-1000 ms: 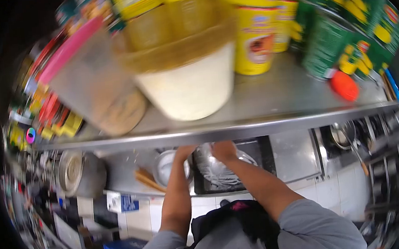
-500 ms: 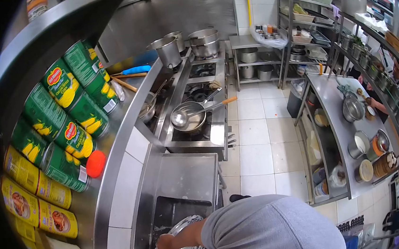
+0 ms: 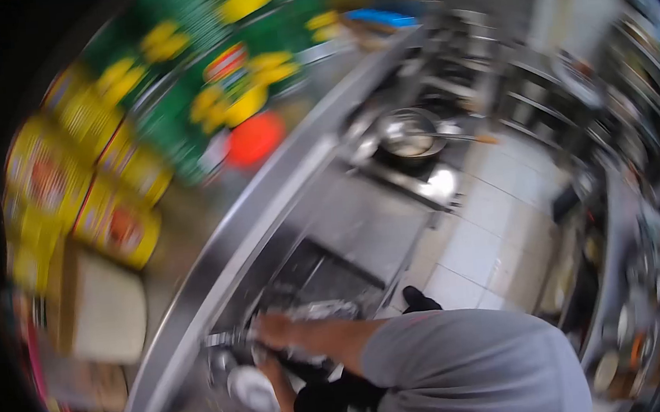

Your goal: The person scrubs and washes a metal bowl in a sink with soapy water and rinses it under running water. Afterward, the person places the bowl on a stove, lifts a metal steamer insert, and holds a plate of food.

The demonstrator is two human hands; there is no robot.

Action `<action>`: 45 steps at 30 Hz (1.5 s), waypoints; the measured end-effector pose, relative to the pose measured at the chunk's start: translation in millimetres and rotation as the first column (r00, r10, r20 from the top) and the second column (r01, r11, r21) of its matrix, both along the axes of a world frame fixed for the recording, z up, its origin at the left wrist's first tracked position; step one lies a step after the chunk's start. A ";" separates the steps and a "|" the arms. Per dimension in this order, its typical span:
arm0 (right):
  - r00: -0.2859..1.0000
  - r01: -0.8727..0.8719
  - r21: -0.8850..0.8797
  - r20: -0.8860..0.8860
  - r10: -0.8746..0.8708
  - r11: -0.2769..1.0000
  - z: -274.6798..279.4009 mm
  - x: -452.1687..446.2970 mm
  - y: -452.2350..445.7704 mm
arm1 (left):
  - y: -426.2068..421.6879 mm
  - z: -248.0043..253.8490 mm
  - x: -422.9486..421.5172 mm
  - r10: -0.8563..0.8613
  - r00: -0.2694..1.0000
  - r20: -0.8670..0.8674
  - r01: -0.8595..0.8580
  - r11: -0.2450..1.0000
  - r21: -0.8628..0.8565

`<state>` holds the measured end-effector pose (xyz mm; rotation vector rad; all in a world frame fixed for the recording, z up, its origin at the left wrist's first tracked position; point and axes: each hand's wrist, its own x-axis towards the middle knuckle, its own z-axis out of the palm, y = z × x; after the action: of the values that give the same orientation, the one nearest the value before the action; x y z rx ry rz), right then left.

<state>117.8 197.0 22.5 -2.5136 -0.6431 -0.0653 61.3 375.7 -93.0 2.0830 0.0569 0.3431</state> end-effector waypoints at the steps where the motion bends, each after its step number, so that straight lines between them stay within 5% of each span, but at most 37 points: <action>1: 0.985 -0.131 -0.244 0.078 0.154 0.961 23.4 -2.1 -11.7 | 5.4 9.4 2.0 -0.094 0.988 0.126 0.081 0.991 0.103; 2: 0.988 -0.119 -0.209 0.075 0.137 0.971 25.3 -1.7 -13.3 | 7.4 16.4 3.1 -0.091 0.972 0.218 0.012 0.941 0.338; 3: 0.995 -0.061 -0.124 -0.085 0.051 0.990 54.2 -4.0 -17.3 | -2.2 42.6 4.0 -0.024 0.986 0.164 -0.018 0.967 0.253; 4: 0.997 -0.062 -0.112 -0.047 0.057 0.992 69.4 -5.4 -20.8 | -11.8 45.1 4.4 0.155 0.982 0.112 -0.178 0.954 0.242; 5: 0.991 -0.024 -0.103 -0.133 0.010 0.994 89.6 -7.2 -20.7 | -25.2 63.9 2.6 0.203 0.978 -0.050 -0.196 0.973 0.119; 6: 0.982 -0.014 -0.109 -0.189 -0.007 0.994 99.1 -3.3 -16.8 | -53.9 83.6 -0.7 0.233 0.972 -0.020 -0.229 0.966 0.119; 7: 0.971 0.011 -0.125 -0.234 -0.041 0.992 99.8 -1.1 -14.1 | -88.1 125.4 -13.1 0.183 0.953 -0.243 -0.166 0.982 0.090; 8: 0.971 -0.047 -0.140 -0.240 0.012 0.989 84.0 6.5 -13.3 | -117.8 128.8 -16.3 0.244 0.964 0.104 -0.263 0.928 0.264; 10: 0.939 -0.004 0.024 -0.343 0.012 1.000 44.2 28.5 -16.3 | -130.4 127.6 -9.7 0.250 0.866 0.433 -0.429 0.815 0.388; 13: 0.966 -0.109 0.076 -0.229 0.123 0.991 55.9 13.2 -27.2 | -104.4 89.0 29.9 0.285 0.894 0.346 -0.399 0.857 0.327; 15: 0.976 -0.105 0.028 -0.188 0.108 0.994 49.2 9.3 -29.3 | -72.6 57.6 59.0 0.295 0.896 -0.331 -0.281 0.955 0.090; 17: 0.985 -0.095 -0.005 -0.148 0.093 0.995 49.6 7.1 -26.6 | -99.3 72.2 52.2 0.368 0.871 -0.326 -0.397 0.918 -0.025; 19: 0.957 -0.041 -0.103 -0.291 0.009 0.994 66.4 10.6 -23.3 | -126.7 103.6 34.6 0.438 0.841 -0.318 -0.499 0.855 -0.142; 21: 0.970 -0.093 -0.161 -0.238 0.052 0.983 69.2 9.7 -29.3 | -151.7 126.4 -8.0 0.391 0.876 0.284 -0.473 0.814 0.338; 22: 0.979 -0.129 -0.217 -0.186 0.089 0.968 69.6 9.1 -32.5 | -147.5 107.6 -9.4 0.400 0.870 0.286 -0.482 0.810 0.333; 24: 0.990 -0.122 -0.246 -0.106 0.098 0.962 63.8 11.4 -31.7 | -126.6 70.5 -2.0 0.655 0.714 0.246 -0.699 0.688 0.198; 25: 0.994 -0.107 -0.272 -0.037 0.101 0.956 58.0 9.1 -32.8 | -125.7 66.7 -3.1 0.662 0.710 0.241 -0.703 0.683 0.198; 27: 1.000 -0.016 -0.238 0.000 0.017 0.971 38.9 16.1 -33.0 | -117.2 103.2 -4.2 0.531 0.847 -0.014 -0.530 0.844 -0.080; 29: 0.996 0.088 -0.190 0.035 -0.083 0.978 17.4 27.4 -31.6 | -136.7 113.8 6.7 0.521 0.839 -0.155 -0.543 0.813 -0.208; 30: 0.993 0.119 -0.120 0.015 -0.118 0.986 10.4 32.5 -31.9 | -143.6 105.7 16.2 0.363 0.893 -0.267 -0.438 0.564 -0.700; 31: 0.988 0.151 -0.050 -0.004 -0.151 0.987 3.5 36.8 -33.2 | -144.8 96.7 25.6 0.168 0.950 -0.264 -0.281 0.088 -0.956; 32: 0.988 0.153 -0.047 0.001 -0.153 0.987 8.4 33.9 -32.1 | -130.9 79.2 49.0 0.006 0.959 -0.285 -0.271 -0.284 -0.920; 33: 0.990 0.141 -0.094 0.008 -0.141 0.986 16.8 27.8 -30.1 | -113.4 103.9 58.6 0.005 0.961 -0.278 -0.265 -0.282 -0.922; 35: 0.992 0.129 -0.137 0.022 -0.127 0.982 32.2 19.1 -26.4 | -76.9 171.5 59.9 0.152 0.865 -0.478 -0.331 -0.545 -0.771; 38: 0.986 0.051 -0.098 0.163 -0.035 0.994 39.1 -2.4 -27.4 | -53.4 60.5 84.5 0.282 0.899 -0.336 -0.208 -0.401 -0.892; 40: 0.983 0.108 -0.128 0.162 -0.087 0.986 23.4 4.5 -27.4 | -84.2 80.9 50.1 0.272 0.914 -0.299 -0.204 -0.330 -0.922; 43: 0.984 0.177 -0.252 0.066 -0.165 0.952 24.0 14.7 -43.9 | -102.7 123.6 20.3 0.074 0.917 -0.393 -0.325 -0.436 -0.839; 45: 0.965 0.263 -0.234 0.041 -0.261 0.936 28.9 20.3 -52.3 | -102.0 119.2 19.6 -0.029 0.929 -0.368 -0.356 -0.332 -0.873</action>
<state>138.1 144.7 51.5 -2.8208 -0.3301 -0.1026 80.8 273.6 26.3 0.2105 0.6317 0.0600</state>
